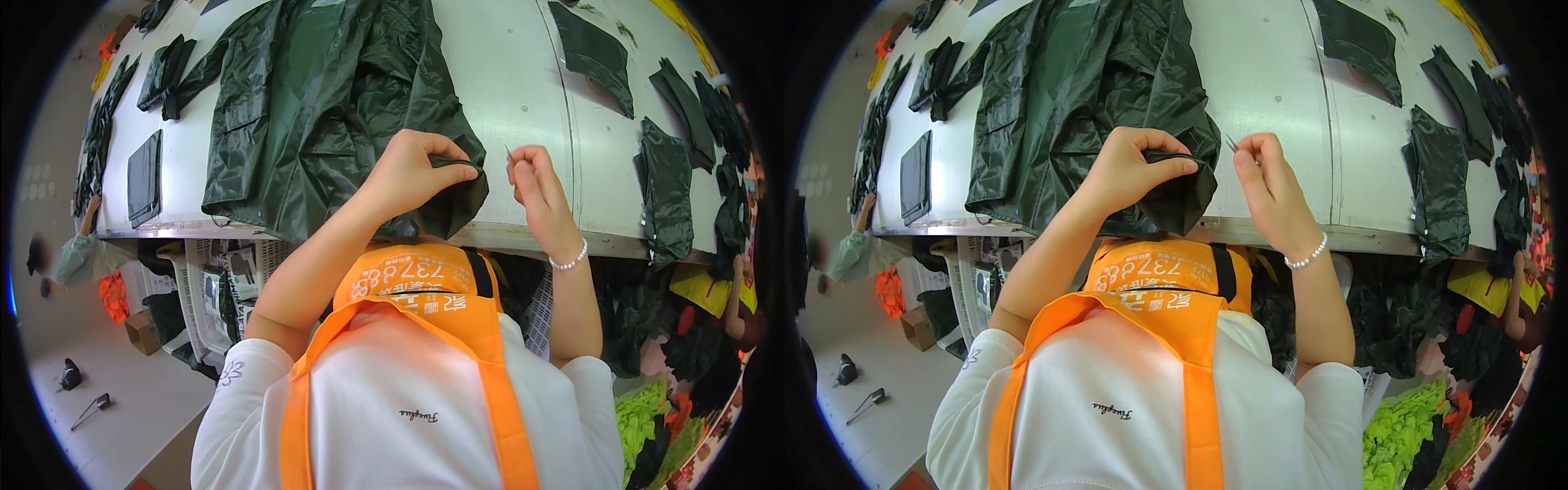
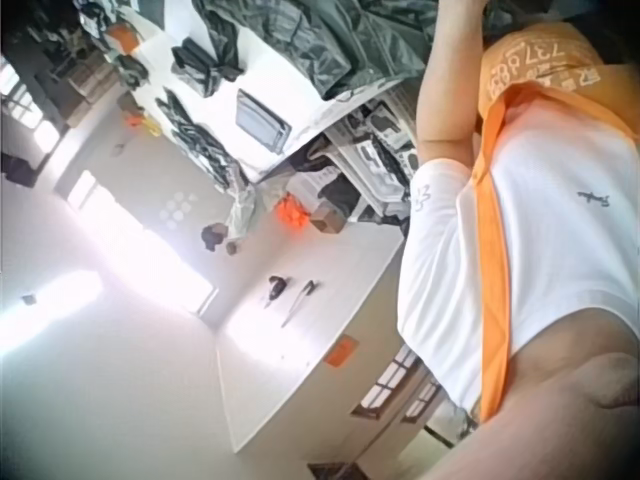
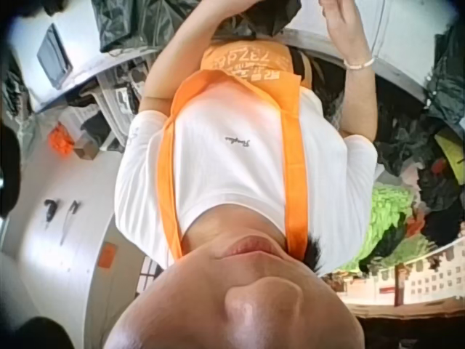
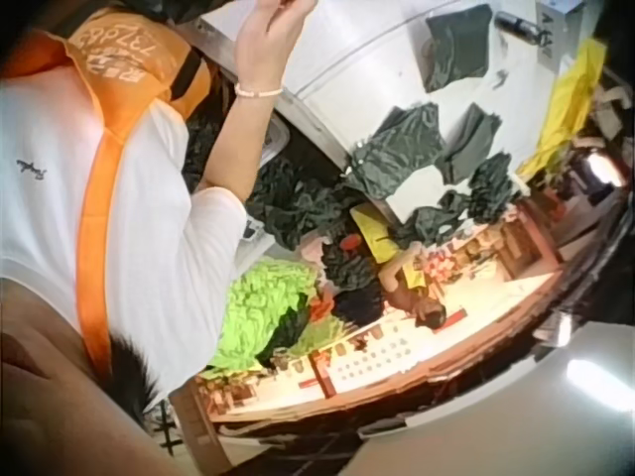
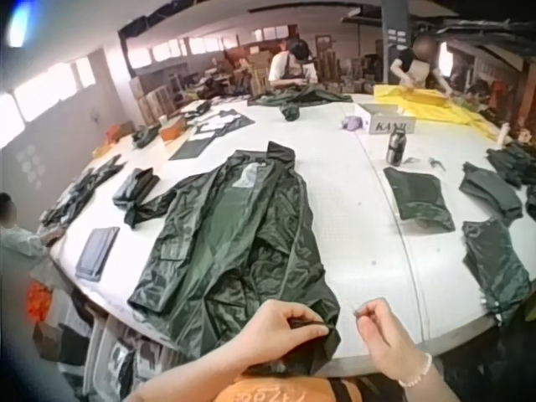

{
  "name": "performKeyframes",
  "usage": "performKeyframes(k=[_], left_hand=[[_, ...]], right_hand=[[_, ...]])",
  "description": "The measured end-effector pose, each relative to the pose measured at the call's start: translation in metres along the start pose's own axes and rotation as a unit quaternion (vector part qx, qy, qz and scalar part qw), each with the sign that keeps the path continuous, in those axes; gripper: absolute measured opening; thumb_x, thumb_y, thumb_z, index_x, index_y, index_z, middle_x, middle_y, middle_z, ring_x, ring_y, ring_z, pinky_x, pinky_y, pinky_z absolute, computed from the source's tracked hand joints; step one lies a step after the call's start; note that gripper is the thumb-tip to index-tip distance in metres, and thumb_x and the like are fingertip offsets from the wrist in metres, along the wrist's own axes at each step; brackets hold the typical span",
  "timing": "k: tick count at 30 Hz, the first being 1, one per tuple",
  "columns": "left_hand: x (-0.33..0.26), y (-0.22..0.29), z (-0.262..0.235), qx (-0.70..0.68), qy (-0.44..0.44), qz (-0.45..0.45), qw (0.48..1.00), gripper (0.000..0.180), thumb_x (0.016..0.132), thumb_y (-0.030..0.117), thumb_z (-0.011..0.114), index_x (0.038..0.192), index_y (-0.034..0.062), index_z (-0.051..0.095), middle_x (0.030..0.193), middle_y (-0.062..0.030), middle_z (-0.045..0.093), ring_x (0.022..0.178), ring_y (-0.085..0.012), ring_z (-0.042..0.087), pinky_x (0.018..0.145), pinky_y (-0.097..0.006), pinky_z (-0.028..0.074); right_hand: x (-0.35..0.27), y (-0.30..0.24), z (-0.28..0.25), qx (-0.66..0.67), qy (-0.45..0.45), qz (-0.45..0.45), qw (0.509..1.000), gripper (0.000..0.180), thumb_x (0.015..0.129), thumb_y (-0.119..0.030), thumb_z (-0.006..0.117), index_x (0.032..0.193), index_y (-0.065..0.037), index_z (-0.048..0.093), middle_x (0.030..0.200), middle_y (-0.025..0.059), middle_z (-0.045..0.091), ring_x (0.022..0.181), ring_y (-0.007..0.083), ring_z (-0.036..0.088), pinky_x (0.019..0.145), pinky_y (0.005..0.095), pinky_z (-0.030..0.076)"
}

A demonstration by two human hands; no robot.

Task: The person folds a dark green jacket on a white table, aligns the edges, and secures it with a rubber band. The person then places the folded jacket into a white basket and repeats the process with another jacket.

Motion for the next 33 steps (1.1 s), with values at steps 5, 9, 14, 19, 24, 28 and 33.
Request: performKeyframes(k=[5, 9, 14, 19, 24, 28, 33], left_hand=[[0.002, 0.001, 0.009, 0.000, -0.026, -0.019, 0.999, 0.022, 0.072, 0.016, 0.075, 0.084, -0.0017, 0.068, 0.068, -0.0030, 0.064, 0.063, -0.0052, 0.054, 0.059, -0.022, 0.046], [0.003, 0.009, 0.012, 0.017, -0.032, -0.008, 0.999, 0.021, 0.072, 0.015, 0.074, 0.084, -0.0012, 0.068, 0.067, -0.0021, 0.063, 0.061, -0.0046, 0.052, 0.057, -0.021, 0.044], [0.004, 0.008, 0.011, 0.002, -0.023, 0.007, 1.000, 0.019, 0.072, 0.014, 0.074, 0.084, -0.0009, 0.069, 0.064, -0.0006, 0.062, 0.058, -0.0037, 0.050, 0.053, -0.020, 0.042], [0.003, 0.003, 0.014, 0.011, -0.043, -0.033, 0.998, 0.020, 0.072, 0.014, 0.074, 0.083, -0.0013, 0.069, 0.066, -0.0016, 0.063, 0.060, -0.0044, 0.051, 0.055, -0.020, 0.043], [0.004, 0.011, 0.016, 0.009, -0.036, 0.013, 0.999, 0.021, 0.071, 0.015, 0.075, 0.083, -0.0020, 0.068, 0.068, -0.0026, 0.064, 0.062, -0.0048, 0.052, 0.057, -0.021, 0.044], [0.005, 0.008, 0.015, 0.003, -0.034, 0.013, 0.999, 0.022, 0.071, 0.015, 0.075, 0.083, -0.0018, 0.068, 0.069, -0.0030, 0.064, 0.064, -0.0050, 0.053, 0.060, -0.021, 0.045], [0.005, 0.003, 0.010, -0.019, -0.025, -0.006, 0.999, 0.022, 0.071, 0.015, 0.075, 0.083, -0.0021, 0.068, 0.071, -0.0031, 0.065, 0.066, -0.0055, 0.056, 0.063, -0.021, 0.046]], right_hand=[[-0.011, -0.010, 0.008, -0.017, -0.024, -0.024, 0.999, 0.016, 0.088, -0.012, 0.058, 0.095, 0.001, 0.051, 0.076, 0.0034, 0.053, 0.066, 0.0089, 0.047, 0.061, 0.0220, 0.041], [-0.007, -0.012, 0.010, -0.034, -0.018, -0.046, 0.998, 0.014, 0.086, -0.009, 0.061, 0.091, 0.001, 0.053, 0.075, 0.0051, 0.054, 0.065, 0.0096, 0.049, 0.060, 0.0227, 0.042], [-0.007, -0.010, 0.005, -0.051, 0.007, -0.038, 0.998, 0.014, 0.085, -0.009, 0.062, 0.090, 0.001, 0.053, 0.074, 0.0061, 0.056, 0.065, 0.0100, 0.051, 0.060, 0.0228, 0.044], [-0.009, -0.007, 0.007, 0.001, -0.008, -0.023, 1.000, 0.015, 0.084, -0.008, 0.063, 0.089, 0.001, 0.053, 0.073, 0.0071, 0.056, 0.064, 0.0110, 0.051, 0.060, 0.0229, 0.044], [-0.007, -0.015, 0.007, -0.034, 0.009, -0.060, 0.998, 0.013, 0.084, -0.008, 0.062, 0.086, 0.002, 0.053, 0.072, 0.0072, 0.056, 0.062, 0.0111, 0.051, 0.058, 0.0235, 0.043], [-0.007, -0.017, 0.008, -0.061, 0.019, -0.076, 0.995, 0.013, 0.084, -0.008, 0.062, 0.086, 0.001, 0.053, 0.072, 0.0066, 0.055, 0.062, 0.0101, 0.050, 0.057, 0.0231, 0.043], [-0.006, -0.004, -0.004, 0.016, 0.069, -0.045, 0.996, 0.011, 0.084, -0.008, 0.063, 0.088, 0.000, 0.057, 0.073, -0.0004, 0.055, 0.063, 0.0041, 0.048, 0.056, 0.0192, 0.040]])
Point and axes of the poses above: each hand's wrist, its own x-axis towards the middle knuckle, its own z-axis out of the palm, y = z × x, the point moved 10 cm from there along x, towards the middle knuckle
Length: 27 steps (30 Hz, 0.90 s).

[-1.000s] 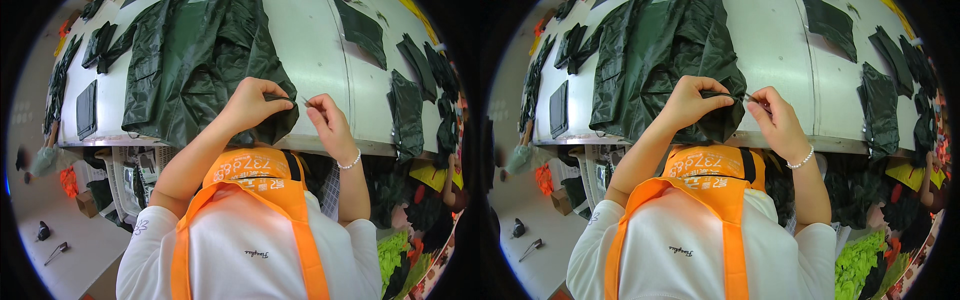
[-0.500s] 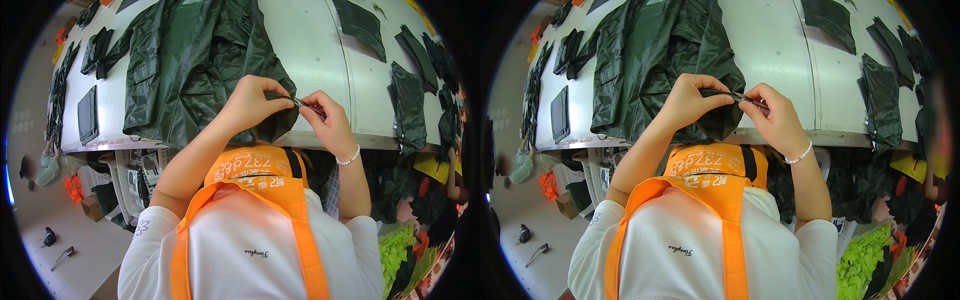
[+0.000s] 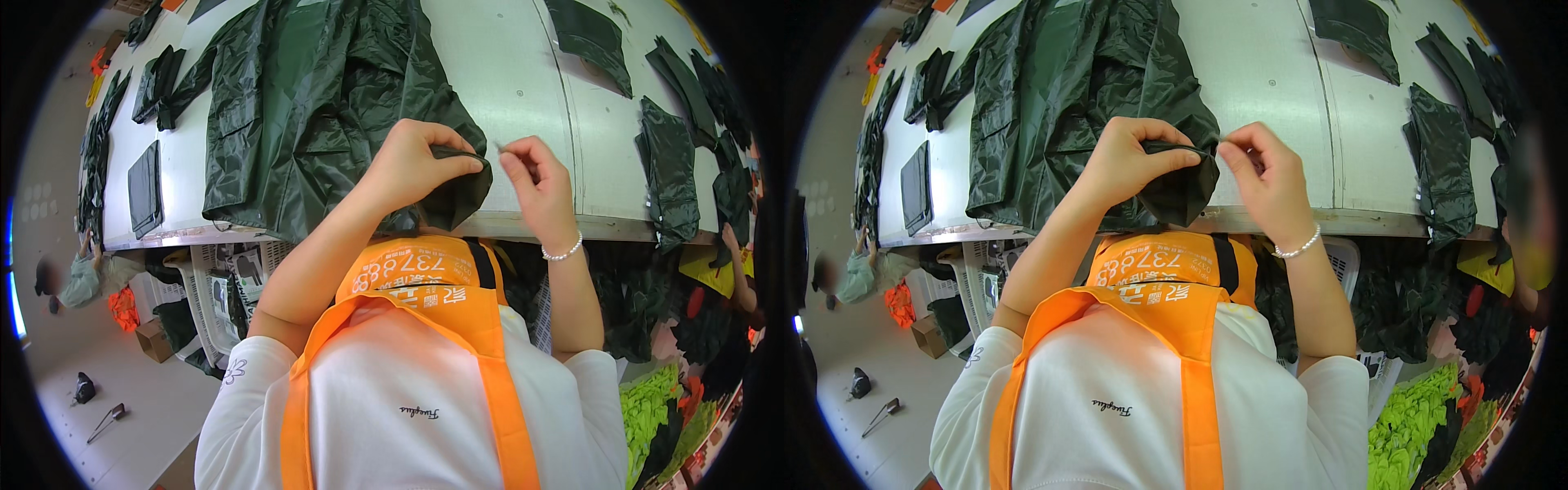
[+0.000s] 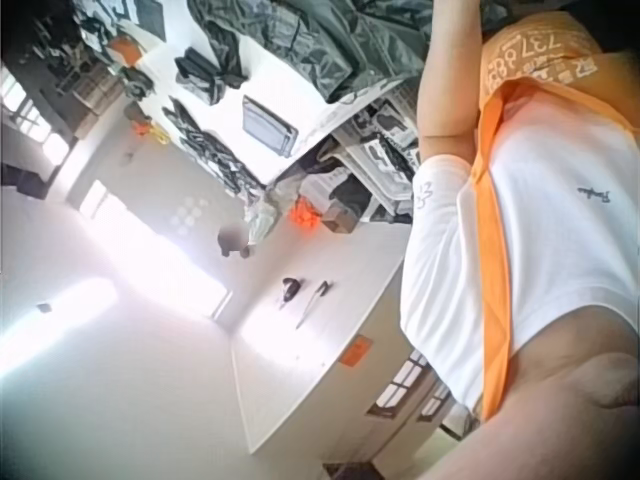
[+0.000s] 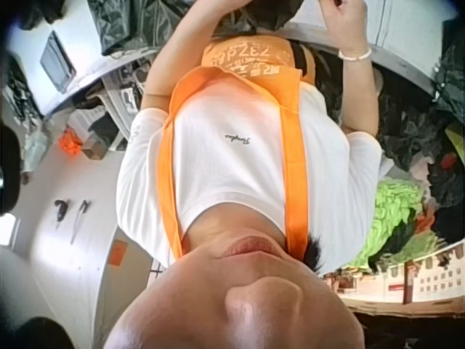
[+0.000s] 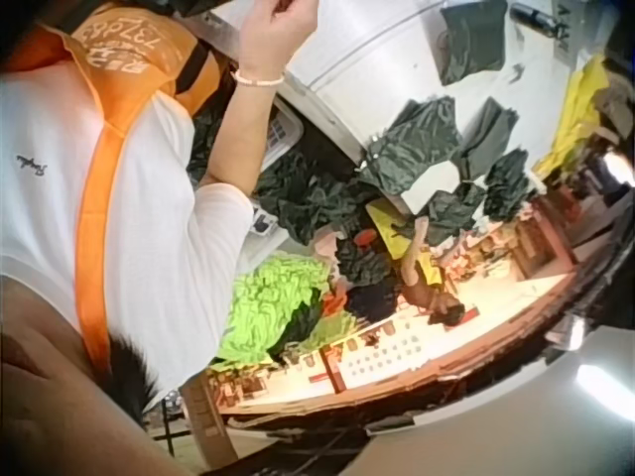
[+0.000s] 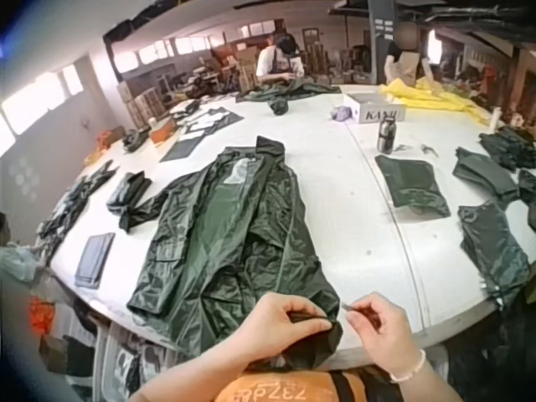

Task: The person folds a dark green jacket on a white table, aligns the edges, and secures it with a rubber band. The person then places the folded jacket into a white basket and repeats the process with another jacket.

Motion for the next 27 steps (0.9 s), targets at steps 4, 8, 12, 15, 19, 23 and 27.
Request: performKeyframes(k=[4, 8, 12, 15, 19, 23, 27], left_hand=[[0.001, -0.012, -0.009, -0.016, 0.021, -0.046, 0.999, 0.021, 0.073, 0.015, 0.074, 0.083, -0.0025, 0.068, 0.073, -0.0031, 0.066, 0.068, -0.0058, 0.056, 0.066, -0.021, 0.046], [0.004, -0.012, -0.010, -0.048, 0.036, -0.037, 0.998, 0.018, 0.075, 0.012, 0.071, 0.084, -0.0023, 0.065, 0.077, -0.0025, 0.064, 0.073, -0.0068, 0.056, 0.070, -0.021, 0.045], [0.001, 0.013, -0.012, 0.026, 0.050, 0.142, 0.988, 0.014, 0.078, 0.008, 0.067, 0.084, -0.0015, 0.060, 0.083, -0.0033, 0.062, 0.081, -0.0087, 0.056, 0.076, -0.022, 0.044], [-0.001, 0.017, -0.005, 0.014, 0.016, 0.112, 0.993, 0.012, 0.078, 0.006, 0.066, 0.085, -0.0008, 0.059, 0.085, -0.0037, 0.061, 0.084, -0.0098, 0.055, 0.078, -0.023, 0.044], [0.000, 0.017, -0.002, 0.015, 0.009, 0.111, 0.994, 0.019, 0.076, 0.009, 0.068, 0.091, -0.0003, 0.062, 0.085, -0.0047, 0.063, 0.083, -0.0111, 0.057, 0.080, -0.025, 0.044], [-0.002, 0.018, 0.005, 0.075, -0.014, 0.116, 0.990, 0.024, 0.071, 0.013, 0.073, 0.092, 0.0010, 0.067, 0.086, -0.0073, 0.065, 0.081, -0.0146, 0.059, 0.079, -0.027, 0.044], [0.000, 0.002, 0.007, 0.065, -0.001, 0.070, 0.995, 0.021, 0.068, 0.015, 0.075, 0.082, 0.0008, 0.069, 0.076, -0.0071, 0.065, 0.076, -0.0152, 0.058, 0.072, -0.027, 0.043]], right_hand=[[-0.003, 0.017, -0.003, 0.076, 0.016, 0.045, 0.996, 0.013, 0.080, -0.004, 0.067, 0.090, -0.001, 0.060, 0.076, -0.0055, 0.055, 0.059, -0.0003, 0.039, 0.052, 0.0164, 0.034], [-0.005, 0.012, 0.009, 0.011, 0.027, 0.040, 0.999, 0.014, 0.077, -0.003, 0.069, 0.090, -0.001, 0.063, 0.073, -0.0061, 0.055, 0.057, -0.0005, 0.036, 0.050, 0.0162, 0.031], [0.000, 0.021, 0.005, 0.089, 0.028, 0.062, 0.994, 0.007, 0.079, -0.002, 0.068, 0.085, 0.000, 0.065, 0.068, -0.0056, 0.056, 0.059, -0.0002, 0.042, 0.053, 0.0153, 0.035], [0.000, 0.020, 0.010, 0.101, 0.007, 0.062, 0.993, 0.005, 0.080, -0.003, 0.067, 0.083, 0.000, 0.064, 0.068, -0.0053, 0.056, 0.060, 0.0000, 0.043, 0.055, 0.0152, 0.036], [-0.004, 0.024, 0.014, 0.143, -0.015, 0.099, 0.985, 0.006, 0.083, -0.006, 0.065, 0.081, 0.000, 0.063, 0.066, -0.0063, 0.053, 0.059, 0.0004, 0.040, 0.053, 0.0161, 0.034], [-0.002, 0.021, 0.007, 0.105, 0.020, 0.060, 0.992, 0.008, 0.084, -0.007, 0.065, 0.080, -0.001, 0.062, 0.063, -0.0072, 0.049, 0.057, 0.0009, 0.038, 0.051, 0.0170, 0.031], [-0.001, 0.012, 0.006, 0.048, 0.040, 0.011, 0.998, 0.010, 0.084, -0.008, 0.064, 0.078, 0.000, 0.060, 0.063, -0.0064, 0.048, 0.057, 0.0011, 0.036, 0.051, 0.0173, 0.032]])
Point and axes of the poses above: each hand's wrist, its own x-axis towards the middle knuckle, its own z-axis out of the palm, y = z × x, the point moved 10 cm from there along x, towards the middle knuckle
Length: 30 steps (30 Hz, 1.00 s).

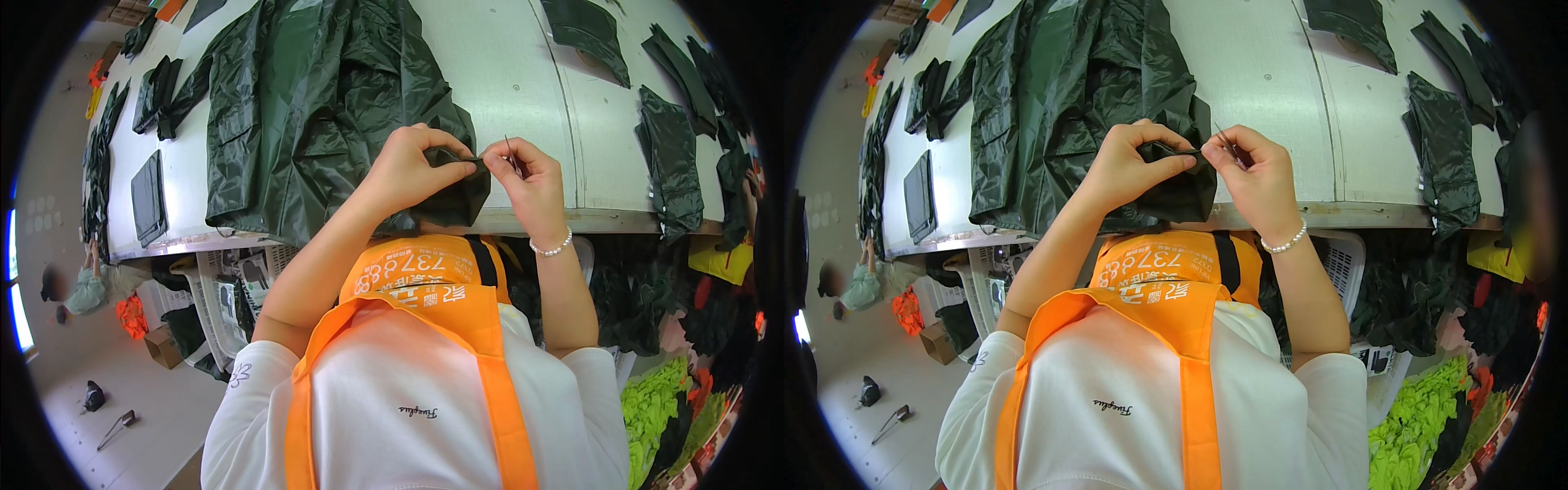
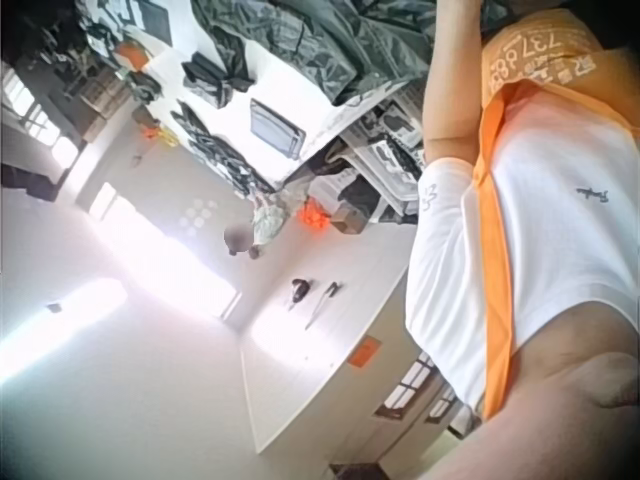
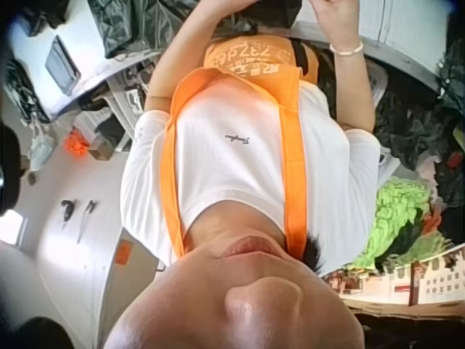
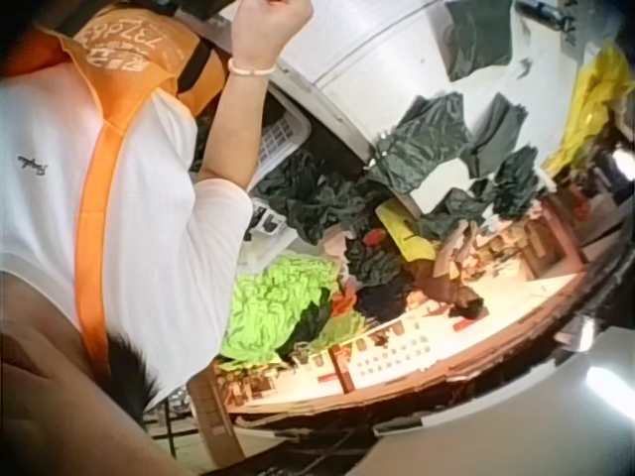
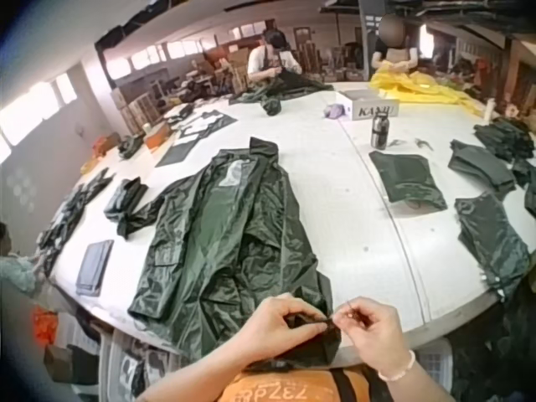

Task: The person folds a dark green jacket on a white table, aligns the edges, and secures it with a rubber band. The person then places the folded jacket into a white basket and repeats the process with another jacket.

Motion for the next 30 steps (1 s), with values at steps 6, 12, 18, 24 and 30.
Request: performKeyframes(k=[6, 12, 18, 24, 30], left_hand=[[0.000, -0.010, 0.003, -0.026, -0.015, -0.020, 0.999, 0.019, 0.067, 0.012, 0.074, 0.078, -0.0016, 0.067, 0.073, -0.0063, 0.064, 0.073, -0.0126, 0.057, 0.072, -0.025, 0.042], [-0.001, -0.019, -0.005, -0.105, 0.016, -0.060, 0.993, 0.017, 0.069, 0.010, 0.072, 0.076, -0.0032, 0.065, 0.073, -0.0038, 0.063, 0.071, -0.0093, 0.056, 0.069, -0.023, 0.042], [-0.001, -0.025, -0.005, -0.143, 0.021, -0.099, 0.985, 0.016, 0.069, 0.010, 0.072, 0.075, -0.0035, 0.065, 0.074, -0.0024, 0.063, 0.072, -0.0072, 0.055, 0.069, -0.021, 0.042], [0.000, -0.019, 0.002, -0.121, 0.001, -0.081, 0.989, 0.015, 0.070, 0.009, 0.072, 0.075, -0.0031, 0.065, 0.074, -0.0031, 0.063, 0.071, -0.0083, 0.056, 0.067, -0.022, 0.042], [0.000, -0.021, 0.004, -0.126, -0.004, -0.094, 0.988, 0.015, 0.070, 0.009, 0.071, 0.076, -0.0032, 0.066, 0.075, -0.0038, 0.063, 0.071, -0.0090, 0.057, 0.067, -0.022, 0.043]], right_hand=[[0.003, -0.005, -0.005, -0.009, 0.052, -0.027, 0.998, 0.013, 0.086, -0.010, 0.062, 0.081, 0.000, 0.055, 0.066, -0.0051, 0.049, 0.057, 0.0015, 0.036, 0.051, 0.0178, 0.033], [0.000, 0.006, -0.012, 0.045, 0.026, 0.005, 0.999, 0.014, 0.089, -0.013, 0.058, 0.093, -0.001, 0.052, 0.077, -0.0003, 0.052, 0.061, 0.0044, 0.041, 0.054, 0.0194, 0.036], [-0.016, -0.011, 0.000, -0.083, -0.067, 0.005, 0.994, 0.014, 0.090, -0.012, 0.057, 0.094, 0.000, 0.051, 0.078, 0.0057, 0.056, 0.067, 0.0115, 0.050, 0.063, 0.0242, 0.044], [-0.008, -0.012, 0.006, -0.091, -0.050, -0.026, 0.994, 0.016, 0.087, -0.014, 0.060, 0.092, -0.001, 0.052, 0.078, 0.0089, 0.058, 0.065, 0.0161, 0.053, 0.061, 0.0263, 0.045], [-0.006, -0.021, 0.006, -0.154, -0.018, -0.085, 0.984, 0.016, 0.085, -0.015, 0.062, 0.091, -0.004, 0.052, 0.078, 0.0089, 0.058, 0.065, 0.0194, 0.057, 0.060, 0.0283, 0.046]])
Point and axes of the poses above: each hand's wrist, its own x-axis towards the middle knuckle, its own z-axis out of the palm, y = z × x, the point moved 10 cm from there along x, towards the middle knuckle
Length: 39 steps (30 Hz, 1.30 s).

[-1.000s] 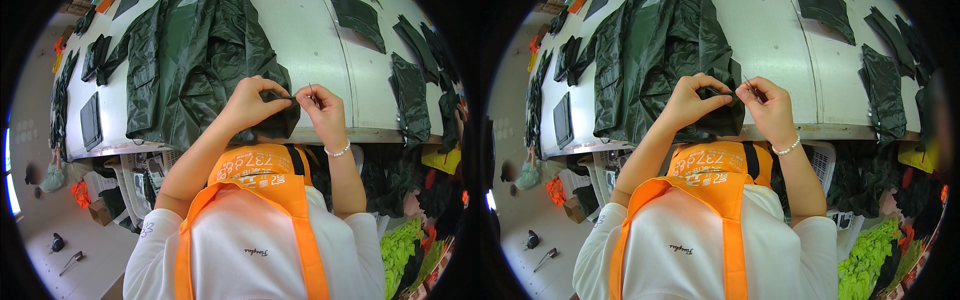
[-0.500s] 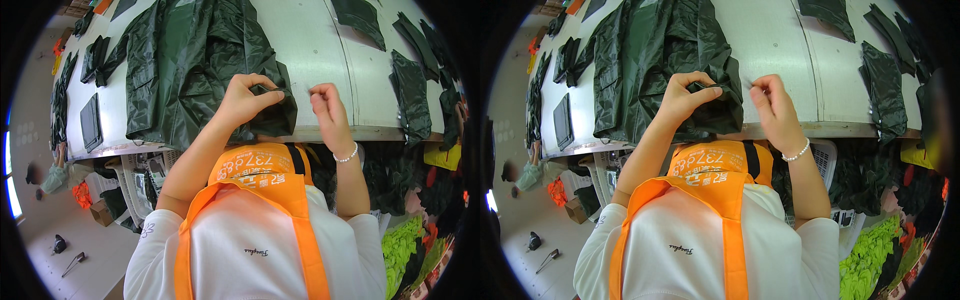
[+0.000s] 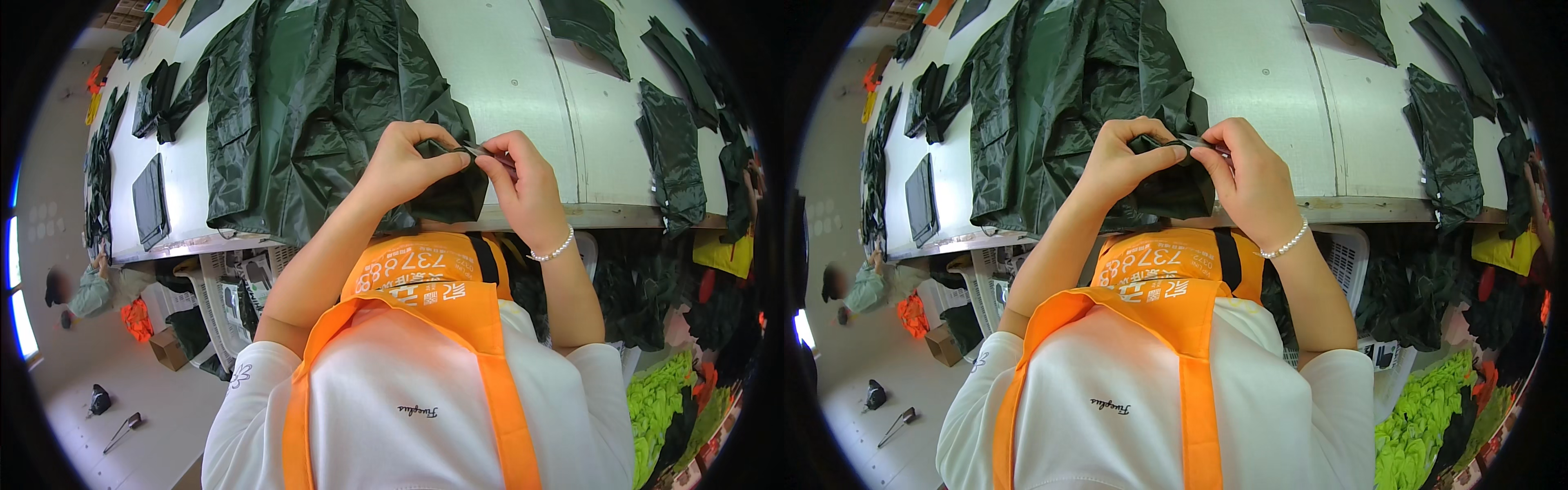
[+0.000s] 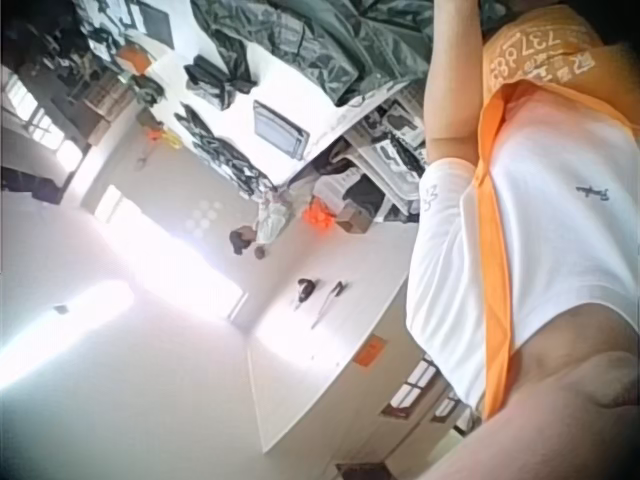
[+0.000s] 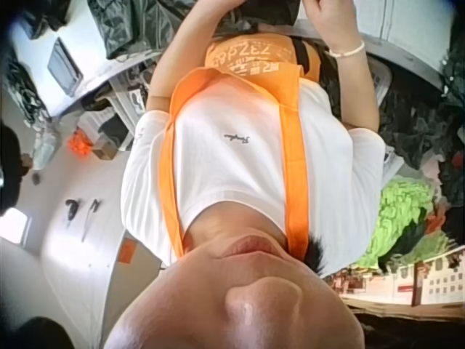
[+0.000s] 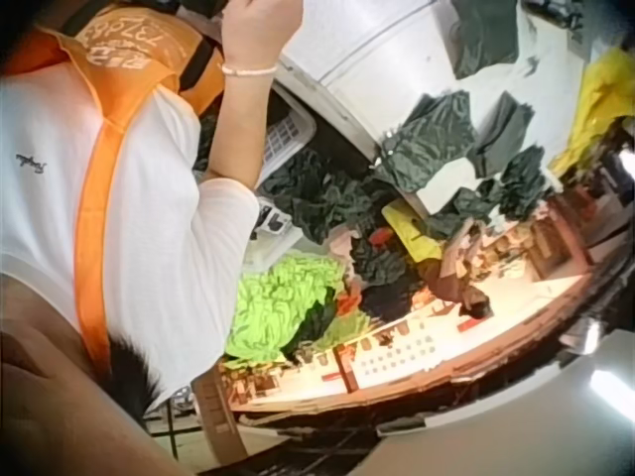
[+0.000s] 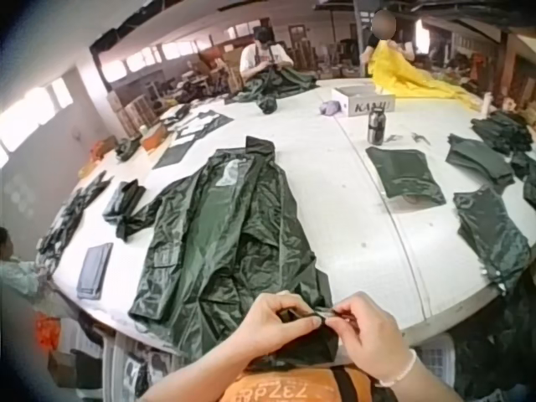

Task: The person folds a dark green jacket on a white table, aligns the edges, and secures it with a rubber band. The person then places the folded jacket into a white basket and repeats the process with another jacket.

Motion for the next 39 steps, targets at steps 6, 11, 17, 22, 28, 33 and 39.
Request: performKeyframes(k=[6, 11, 17, 22, 28, 33, 39], left_hand=[[0.001, -0.002, -0.002, 0.009, 0.003, -0.012, 1.000, 0.015, 0.071, 0.010, 0.071, 0.077, -0.0026, 0.066, 0.077, -0.0035, 0.064, 0.073, -0.0093, 0.057, 0.071, -0.022, 0.043], [-0.001, 0.024, -0.004, -0.047, -0.022, 0.087, 0.995, 0.021, 0.069, 0.005, 0.072, 0.088, -0.0018, 0.065, 0.084, -0.0010, 0.063, 0.083, -0.0080, 0.056, 0.076, -0.022, 0.043], [-0.012, 0.045, -0.017, 0.056, 0.038, 0.126, 0.990, 0.024, 0.067, 0.004, 0.074, 0.088, 0.0014, 0.063, 0.082, 0.0020, 0.057, 0.078, -0.0069, 0.051, 0.071, -0.020, 0.041], [-0.019, 0.018, -0.013, 0.098, -0.019, 0.032, 0.994, 0.027, 0.067, 0.005, 0.075, 0.088, 0.0031, 0.058, 0.077, 0.0037, 0.052, 0.070, -0.0061, 0.047, 0.064, -0.019, 0.038], [-0.031, 0.030, -0.009, -0.006, -0.023, 0.038, 0.999, 0.018, 0.073, 0.000, 0.071, 0.082, 0.0023, 0.056, 0.073, 0.0051, 0.050, 0.071, -0.0032, 0.047, 0.066, -0.017, 0.040], [-0.030, 0.027, -0.002, 0.005, -0.033, 0.020, 0.999, 0.014, 0.075, 0.001, 0.068, 0.087, 0.0007, 0.062, 0.074, 0.0044, 0.054, 0.069, -0.0020, 0.047, 0.063, -0.016, 0.040], [-0.031, 0.023, -0.003, 0.008, -0.041, -0.012, 0.999, 0.014, 0.076, 0.001, 0.067, 0.089, -0.0007, 0.065, 0.075, 0.0026, 0.059, 0.068, -0.0019, 0.049, 0.062, -0.016, 0.041]], right_hand=[[-0.001, 0.001, -0.007, -0.011, 0.027, -0.026, 0.999, 0.017, 0.085, -0.013, 0.063, 0.096, -0.004, 0.054, 0.080, 0.0063, 0.058, 0.064, 0.0149, 0.055, 0.059, 0.0255, 0.045], [-0.001, 0.042, 0.012, 0.281, -0.081, 0.136, 0.947, 0.023, 0.083, -0.012, 0.067, 0.101, 0.002, 0.060, 0.083, -0.0010, 0.057, 0.076, 0.0052, 0.051, 0.070, 0.0200, 0.044], [-0.004, 0.042, 0.015, 0.167, -0.141, 0.142, 0.965, 0.012, 0.080, -0.003, 0.066, 0.090, 0.000, 0.059, 0.073, -0.0048, 0.053, 0.066, 0.0016, 0.045, 0.059, 0.0167, 0.039], [-0.003, 0.018, -0.032, 0.101, 0.079, 0.010, 0.992, 0.012, 0.078, 0.002, 0.063, 0.088, -0.002, 0.057, 0.069, -0.0052, 0.051, 0.060, 0.0000, 0.040, 0.053, 0.0150, 0.033], [-0.004, 0.001, -0.025, 0.086, 0.006, 0.024, 0.996, 0.023, 0.073, 0.001, 0.070, 0.093, -0.004, 0.058, 0.074, -0.0032, 0.053, 0.060, 0.0006, 0.040, 0.052, 0.0158, 0.033], [0.002, -0.038, -0.009, 0.074, -0.044, -0.078, 0.993, 0.027, 0.069, 0.000, 0.075, 0.092, -0.004, 0.062, 0.085, -0.0017, 0.055, 0.063, 0.0015, 0.042, 0.052, 0.0163, 0.033], [0.004, 0.008, -0.031, 0.173, 0.118, 0.044, 0.977, 0.009, 0.088, -0.010, 0.059, 0.082, -0.003, 0.060, 0.072, -0.0012, 0.060, 0.058, 0.0018, 0.045, 0.051, 0.0173, 0.036]])
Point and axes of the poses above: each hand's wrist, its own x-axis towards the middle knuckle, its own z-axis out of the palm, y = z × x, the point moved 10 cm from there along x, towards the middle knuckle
